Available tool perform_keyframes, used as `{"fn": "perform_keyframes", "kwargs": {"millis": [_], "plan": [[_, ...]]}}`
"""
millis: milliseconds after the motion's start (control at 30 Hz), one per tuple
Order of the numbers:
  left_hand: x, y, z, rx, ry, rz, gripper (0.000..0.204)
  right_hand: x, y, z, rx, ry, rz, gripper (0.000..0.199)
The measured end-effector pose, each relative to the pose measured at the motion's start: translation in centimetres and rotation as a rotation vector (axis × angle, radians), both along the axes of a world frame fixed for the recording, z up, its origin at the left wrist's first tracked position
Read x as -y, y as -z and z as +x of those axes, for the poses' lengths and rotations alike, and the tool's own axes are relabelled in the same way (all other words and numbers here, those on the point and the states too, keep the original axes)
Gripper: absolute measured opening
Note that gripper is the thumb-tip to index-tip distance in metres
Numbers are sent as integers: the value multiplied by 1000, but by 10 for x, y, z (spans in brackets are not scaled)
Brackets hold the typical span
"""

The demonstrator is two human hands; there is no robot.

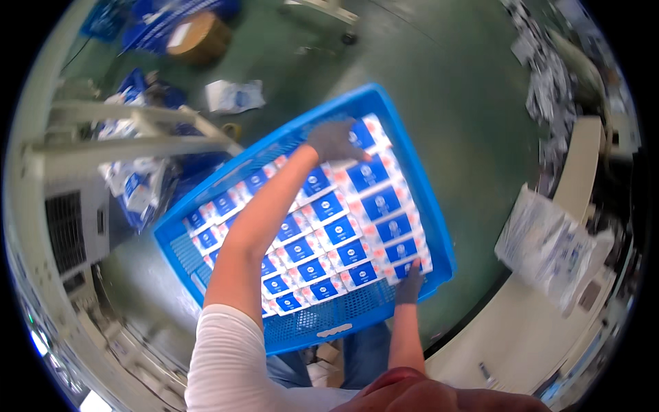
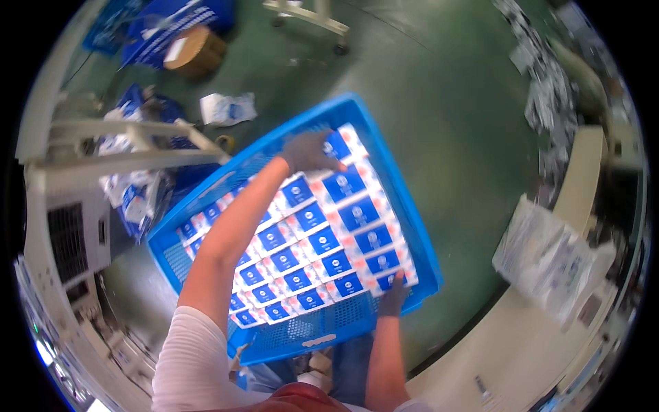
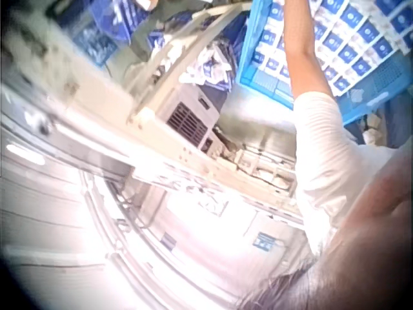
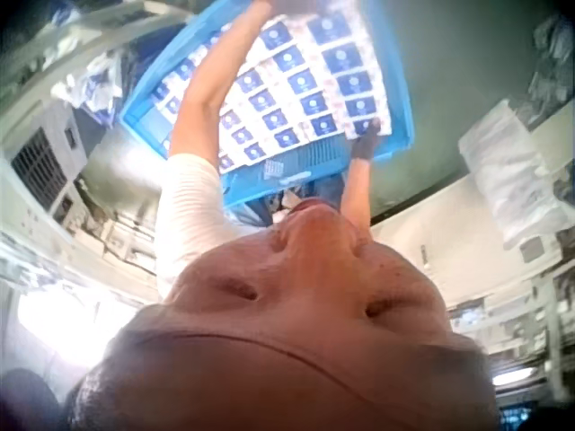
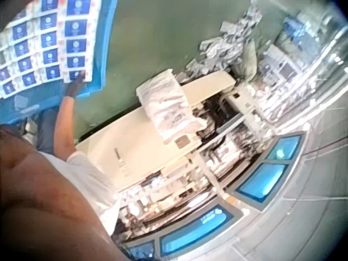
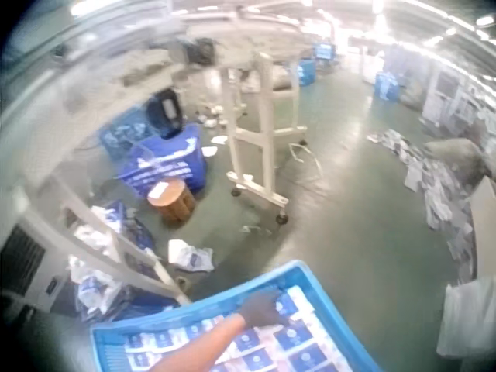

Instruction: The person picks up groups of packaged products from a blue crate and places them onto a curved conveyor belt in a manufacturing facility.

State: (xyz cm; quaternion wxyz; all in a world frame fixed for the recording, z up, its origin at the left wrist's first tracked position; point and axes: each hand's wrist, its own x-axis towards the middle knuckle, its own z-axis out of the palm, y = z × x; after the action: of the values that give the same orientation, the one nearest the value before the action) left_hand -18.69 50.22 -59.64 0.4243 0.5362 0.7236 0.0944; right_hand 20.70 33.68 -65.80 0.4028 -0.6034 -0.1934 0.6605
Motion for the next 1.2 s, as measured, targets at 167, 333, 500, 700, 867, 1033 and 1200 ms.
{"fn": "perform_keyframes", "kwargs": {"millis": [167, 333, 500, 700, 867, 1033, 1200], "plan": [[103, -119, -15, -61, -111, 188, 99, 38, -97, 22, -3, -104, -45, 64], [262, -273, -26, -1, -414, 194, 94, 55, -223, 7, 115, -266, -44, 60], [408, -419, -45, -108, -793, 338, 94, 57, -363, -99, 255, -519, 396, 60], [518, -537, -116, -500, -1000, 919, 91, 34, -500, -294, -39, -781, 887, 62], [531, -608, -208, -513, -1212, 1181, 87, -15, -591, -492, -61, -754, 1279, 71], [514, -564, -315, -511, -1429, 977, 102, -43, -624, -624, -16, -829, 1325, 88], [496, -519, -351, -360, -1547, 554, 115, -65, -606, -673, 567, -956, 1318, 106]]}}
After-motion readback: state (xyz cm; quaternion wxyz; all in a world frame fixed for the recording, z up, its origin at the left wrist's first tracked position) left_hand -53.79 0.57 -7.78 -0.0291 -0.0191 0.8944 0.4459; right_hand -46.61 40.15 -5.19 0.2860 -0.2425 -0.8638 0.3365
